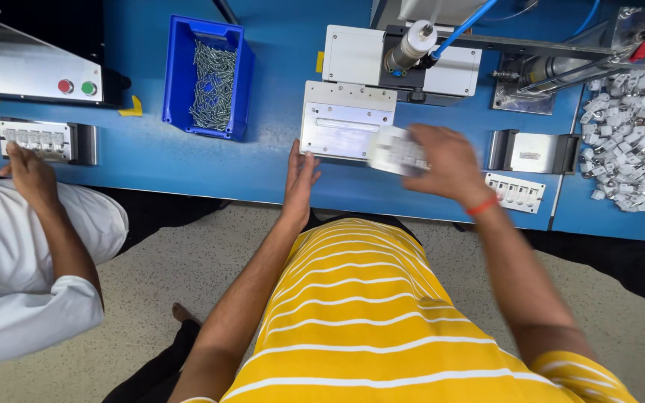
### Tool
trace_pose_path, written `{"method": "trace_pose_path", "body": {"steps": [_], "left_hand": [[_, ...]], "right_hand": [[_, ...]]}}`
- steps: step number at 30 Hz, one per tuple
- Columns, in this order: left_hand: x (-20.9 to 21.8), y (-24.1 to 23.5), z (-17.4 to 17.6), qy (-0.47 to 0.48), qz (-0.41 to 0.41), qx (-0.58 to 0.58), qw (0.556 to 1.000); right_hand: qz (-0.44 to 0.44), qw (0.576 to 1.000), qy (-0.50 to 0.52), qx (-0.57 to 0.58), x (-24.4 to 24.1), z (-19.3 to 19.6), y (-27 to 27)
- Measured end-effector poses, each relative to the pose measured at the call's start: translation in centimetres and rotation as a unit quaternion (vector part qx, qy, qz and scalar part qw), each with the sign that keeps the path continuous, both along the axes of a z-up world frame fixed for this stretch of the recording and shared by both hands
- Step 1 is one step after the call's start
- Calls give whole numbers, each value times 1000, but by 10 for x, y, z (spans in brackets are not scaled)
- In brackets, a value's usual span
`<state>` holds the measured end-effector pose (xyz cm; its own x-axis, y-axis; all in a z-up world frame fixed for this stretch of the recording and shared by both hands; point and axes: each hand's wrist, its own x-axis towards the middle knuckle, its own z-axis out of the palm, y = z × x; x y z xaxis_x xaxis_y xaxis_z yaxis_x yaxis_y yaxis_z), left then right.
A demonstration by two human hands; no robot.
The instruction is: The person picks small metal pins from a blue bin and places them into slots on a white electrical component tray. They then move the tray to a machine, operate a lever, and place the finished tray aside. The process is repeated with additional trays.
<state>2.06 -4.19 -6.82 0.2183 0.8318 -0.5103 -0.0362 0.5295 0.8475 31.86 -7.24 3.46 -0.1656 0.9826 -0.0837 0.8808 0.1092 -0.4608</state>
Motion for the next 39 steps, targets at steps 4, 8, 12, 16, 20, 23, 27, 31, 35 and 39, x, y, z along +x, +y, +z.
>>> {"method": "trace_pose_path", "body": {"steps": [4, 8, 12, 16, 20, 23, 27, 31, 35, 39], "left_hand": [[5, 4, -7, -43, 31, -12, 999], [10, 9, -10, -44, 53, -12, 998], [11, 13, -11, -44, 69, -11, 997], [14, 12, -13, -33, 71, -15, 997], [12, 16, -19, -20, 67, -5, 998], [10, 11, -22, -8, 54, 14, 998], [-4, 3, -18, -4, 39, 26, 999], [-19, -17, -19, 27, 50, 4, 998], [-30, -39, -12, 46, 40, -21, 998], [-33, -41, 2, 54, 48, -40, 997]], "right_hand": [[11, 998, -26, 56, -77, -3, 48], [7, 995, -72, 62, -106, -9, 71], [21, 995, -87, 51, -109, -16, 74], [29, 997, -72, 29, -102, -21, 80], [32, 999, -22, -1, -90, -26, 77], [56, 976, 56, 204, -63, -37, 57], [-218, 929, 158, 253, -22, -67, 33], [-417, 819, 297, 258, 24, -103, 66], [-329, 815, 275, 390, 68, -130, 153], [-374, 778, 361, 352, 89, -152, 225]]}}
